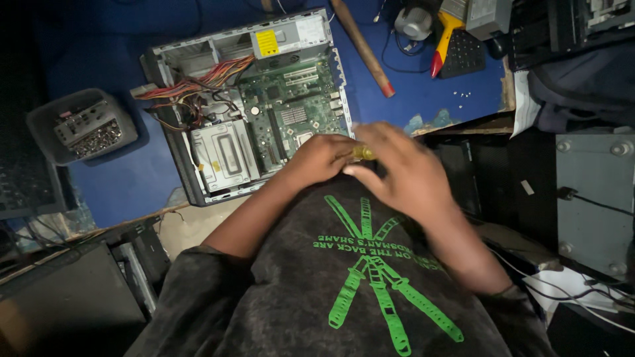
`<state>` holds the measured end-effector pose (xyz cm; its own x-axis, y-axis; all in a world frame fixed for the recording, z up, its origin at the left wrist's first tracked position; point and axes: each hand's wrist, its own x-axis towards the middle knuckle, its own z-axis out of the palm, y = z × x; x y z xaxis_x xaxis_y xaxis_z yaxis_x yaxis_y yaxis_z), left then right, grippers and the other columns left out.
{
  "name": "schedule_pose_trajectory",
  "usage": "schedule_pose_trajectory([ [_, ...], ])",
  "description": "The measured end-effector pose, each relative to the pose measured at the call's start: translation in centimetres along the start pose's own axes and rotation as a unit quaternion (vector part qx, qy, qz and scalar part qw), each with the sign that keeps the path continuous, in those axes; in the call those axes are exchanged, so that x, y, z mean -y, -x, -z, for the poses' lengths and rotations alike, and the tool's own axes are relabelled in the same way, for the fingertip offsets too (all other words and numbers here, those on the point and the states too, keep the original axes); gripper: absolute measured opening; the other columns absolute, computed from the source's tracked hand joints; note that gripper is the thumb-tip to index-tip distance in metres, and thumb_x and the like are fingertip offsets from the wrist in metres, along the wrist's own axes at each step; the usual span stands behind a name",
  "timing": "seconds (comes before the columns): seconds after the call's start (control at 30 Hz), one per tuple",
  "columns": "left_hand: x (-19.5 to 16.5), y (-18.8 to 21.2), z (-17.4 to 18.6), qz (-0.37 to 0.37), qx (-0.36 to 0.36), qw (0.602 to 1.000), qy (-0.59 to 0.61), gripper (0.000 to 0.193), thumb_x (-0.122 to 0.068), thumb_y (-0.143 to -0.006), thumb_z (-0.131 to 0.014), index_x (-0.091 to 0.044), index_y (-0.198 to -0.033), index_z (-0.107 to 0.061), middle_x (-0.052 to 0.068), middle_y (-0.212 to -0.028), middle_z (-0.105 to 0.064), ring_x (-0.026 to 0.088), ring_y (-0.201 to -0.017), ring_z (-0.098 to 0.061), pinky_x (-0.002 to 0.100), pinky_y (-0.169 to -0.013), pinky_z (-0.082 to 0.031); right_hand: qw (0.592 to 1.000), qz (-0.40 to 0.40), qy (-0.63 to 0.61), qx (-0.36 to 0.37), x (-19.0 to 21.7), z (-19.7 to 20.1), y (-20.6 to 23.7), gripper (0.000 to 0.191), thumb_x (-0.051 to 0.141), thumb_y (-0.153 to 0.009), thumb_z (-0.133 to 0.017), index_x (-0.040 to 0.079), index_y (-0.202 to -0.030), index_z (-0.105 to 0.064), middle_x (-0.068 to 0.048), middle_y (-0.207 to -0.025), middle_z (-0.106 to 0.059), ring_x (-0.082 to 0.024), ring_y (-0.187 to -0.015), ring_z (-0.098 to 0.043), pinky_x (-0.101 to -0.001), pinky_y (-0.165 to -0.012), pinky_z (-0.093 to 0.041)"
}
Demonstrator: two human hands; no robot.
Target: The person places a motherboard into an open computer case and secures it using a screwdriver. They align the board, insert screws at multiple mounting points, and tighten them to fix the motherboard in place.
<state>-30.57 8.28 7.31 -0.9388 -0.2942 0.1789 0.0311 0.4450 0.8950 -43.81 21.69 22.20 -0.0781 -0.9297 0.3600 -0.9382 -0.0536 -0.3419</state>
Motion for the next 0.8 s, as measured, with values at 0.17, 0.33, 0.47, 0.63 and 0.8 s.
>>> schedule_pose_trajectory([
  [0.17, -0.6, 0.1, 0.0, 0.013, 0.023, 1.0, 0.01, 0.031, -0.011, -0.092, -0.067, -0.005, -0.122, -0.071, 0.016, -0.105, -0.073, 0.037, -0.094, -0.07, 0.046, -0.084, -0.055, 0.994, -0.077, 0.034, 0.075, -0.1, 0.1, 0.8, 0.031, 0.034, -0.092, -0.084, 0.017, -0.118, -0.078, -0.008, -0.086, -0.062, -0.027, -0.068, -0.067, -0.0389, -0.061, -0.054],
  [0.33, -1.3, 0.0, -0.4, 0.014, -0.042, 0.999, 0.015, 0.018, -0.019, -0.087, -0.074, -0.009, -0.101, -0.075, 0.012, -0.106, -0.076, 0.032, -0.094, -0.074, 0.041, -0.084, -0.059, 0.981, -0.127, 0.131, 0.073, 0.1, -1.1, -0.7, 0.041, 0.052, -0.089, -0.083, 0.015, -0.082, -0.068, -0.002, -0.076, -0.064, -0.025, -0.062, -0.067, -0.039, -0.056, -0.052],
  [0.47, -0.7, -0.3, 0.5, -0.029, 0.0, 0.999, -0.031, 0.019, -0.013, -0.091, -0.069, -0.006, -0.108, -0.073, 0.013, -0.109, -0.075, 0.033, -0.1, -0.072, 0.042, -0.089, -0.058, 0.997, 0.048, -0.049, -0.023, 1.2, 1.5, -1.6, 0.028, 0.023, -0.086, -0.074, 0.002, -0.103, -0.066, -0.016, -0.096, -0.066, -0.036, -0.08, -0.067, -0.0414, -0.065, -0.054],
  [0.63, -1.6, -0.3, 1.2, 0.066, 0.046, 0.994, 0.078, 0.044, -0.011, -0.091, -0.062, -0.007, -0.135, -0.063, 0.014, -0.106, -0.072, 0.033, -0.094, -0.072, 0.04, -0.085, -0.056, 0.998, -0.048, 0.012, 0.038, 1.6, 1.0, -1.7, 0.027, 0.029, -0.093, -0.077, 0.005, -0.09, -0.067, -0.011, -0.082, -0.067, -0.031, -0.068, -0.067, -0.0414, -0.059, -0.053],
  [0.8, -2.7, -0.4, 0.8, -0.01, -0.033, 0.999, 0.002, 0.025, -0.012, -0.083, -0.072, -0.009, -0.107, -0.076, 0.012, -0.103, -0.074, 0.032, -0.092, -0.073, 0.04, -0.083, -0.058, 0.979, -0.122, 0.14, 0.083, 1.5, -0.2, -1.9, 0.039, 0.046, -0.086, -0.084, 0.012, -0.073, -0.07, -0.009, -0.066, -0.067, -0.031, -0.055, -0.066, -0.0432, -0.049, -0.05],
])
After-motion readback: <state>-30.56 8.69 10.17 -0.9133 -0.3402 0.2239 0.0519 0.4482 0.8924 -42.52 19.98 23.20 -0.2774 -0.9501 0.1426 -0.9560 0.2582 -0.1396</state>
